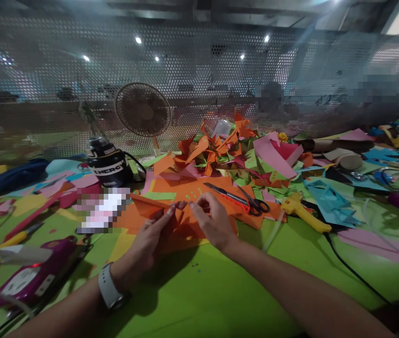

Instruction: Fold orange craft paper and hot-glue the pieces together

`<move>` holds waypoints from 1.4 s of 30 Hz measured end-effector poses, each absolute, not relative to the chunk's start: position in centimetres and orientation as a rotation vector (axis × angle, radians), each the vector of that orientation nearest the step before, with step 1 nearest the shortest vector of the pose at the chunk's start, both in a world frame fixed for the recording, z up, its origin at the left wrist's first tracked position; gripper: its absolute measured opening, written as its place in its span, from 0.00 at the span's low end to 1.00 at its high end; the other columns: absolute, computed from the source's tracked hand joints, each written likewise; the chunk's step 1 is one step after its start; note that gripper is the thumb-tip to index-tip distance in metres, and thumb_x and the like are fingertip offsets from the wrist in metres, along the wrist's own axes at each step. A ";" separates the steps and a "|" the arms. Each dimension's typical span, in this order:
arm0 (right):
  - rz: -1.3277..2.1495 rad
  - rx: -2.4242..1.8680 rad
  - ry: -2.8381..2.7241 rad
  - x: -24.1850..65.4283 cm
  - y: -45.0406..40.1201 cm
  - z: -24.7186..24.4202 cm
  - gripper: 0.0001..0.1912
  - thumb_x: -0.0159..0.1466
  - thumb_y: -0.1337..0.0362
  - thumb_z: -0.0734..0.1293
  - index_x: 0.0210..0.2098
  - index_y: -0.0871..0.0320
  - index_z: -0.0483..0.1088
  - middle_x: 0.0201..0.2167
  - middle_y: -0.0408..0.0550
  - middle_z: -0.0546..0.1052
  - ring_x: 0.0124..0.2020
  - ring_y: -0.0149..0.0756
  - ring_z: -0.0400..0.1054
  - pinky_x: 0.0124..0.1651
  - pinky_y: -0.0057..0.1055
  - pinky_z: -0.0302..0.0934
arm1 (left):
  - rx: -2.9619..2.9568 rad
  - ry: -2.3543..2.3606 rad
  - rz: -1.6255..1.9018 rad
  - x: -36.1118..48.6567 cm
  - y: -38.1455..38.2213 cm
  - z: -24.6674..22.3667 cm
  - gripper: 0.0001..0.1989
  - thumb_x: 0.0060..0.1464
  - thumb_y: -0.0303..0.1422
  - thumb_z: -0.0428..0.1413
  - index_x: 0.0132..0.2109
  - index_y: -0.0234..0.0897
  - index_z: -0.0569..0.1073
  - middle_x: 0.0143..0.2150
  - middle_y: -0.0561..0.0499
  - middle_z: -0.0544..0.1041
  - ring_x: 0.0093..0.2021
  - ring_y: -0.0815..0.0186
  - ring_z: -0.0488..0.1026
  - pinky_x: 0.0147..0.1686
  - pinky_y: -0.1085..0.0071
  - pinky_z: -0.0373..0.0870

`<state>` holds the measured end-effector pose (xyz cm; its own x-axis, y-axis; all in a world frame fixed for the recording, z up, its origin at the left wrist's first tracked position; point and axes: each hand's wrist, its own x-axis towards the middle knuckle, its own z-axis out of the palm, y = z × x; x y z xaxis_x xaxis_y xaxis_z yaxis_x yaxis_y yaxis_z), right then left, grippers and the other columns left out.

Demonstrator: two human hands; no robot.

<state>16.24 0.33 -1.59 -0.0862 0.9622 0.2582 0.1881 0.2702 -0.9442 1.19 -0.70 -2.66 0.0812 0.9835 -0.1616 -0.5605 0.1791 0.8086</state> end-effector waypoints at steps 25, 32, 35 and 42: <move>1.576 -0.848 -1.380 15.4 -0.3 -1.4 0.19 0.55 0.48 0.71 0.25 0.59 0.76 0.23 0.42 0.75 0.27 0.30 0.69 0.37 0.30 0.64 | 0.590 0.717 1.187 1.1 -0.9 -2.4 0.07 0.45 0.29 0.65 0.35 0.34 0.80 0.40 0.46 0.82 0.49 0.59 0.75 0.49 0.70 0.70; 1.702 -0.958 -1.315 15.3 -0.1 -2.2 0.21 0.49 0.46 0.73 0.23 0.61 0.73 0.22 0.43 0.77 0.23 0.30 0.72 0.30 0.28 0.66 | 0.608 0.721 1.145 1.1 -1.0 -2.6 0.11 0.44 0.32 0.66 0.37 0.35 0.80 0.41 0.45 0.81 0.45 0.57 0.76 0.43 0.67 0.73; 1.752 -0.967 -1.289 15.2 0.0 -2.4 0.22 0.47 0.47 0.74 0.25 0.61 0.73 0.21 0.43 0.77 0.21 0.29 0.72 0.29 0.28 0.67 | 0.609 0.694 1.182 1.1 -0.9 -2.8 0.11 0.44 0.30 0.66 0.37 0.34 0.80 0.41 0.45 0.81 0.46 0.59 0.75 0.43 0.70 0.72; 1.689 -0.970 -1.364 15.1 -0.1 -2.6 0.18 0.47 0.53 0.77 0.23 0.61 0.73 0.20 0.41 0.77 0.19 0.24 0.67 0.22 0.21 0.58 | 0.610 0.741 1.146 0.9 -1.0 -2.3 0.08 0.47 0.33 0.64 0.37 0.37 0.80 0.39 0.50 0.81 0.28 0.68 0.73 0.25 0.74 0.69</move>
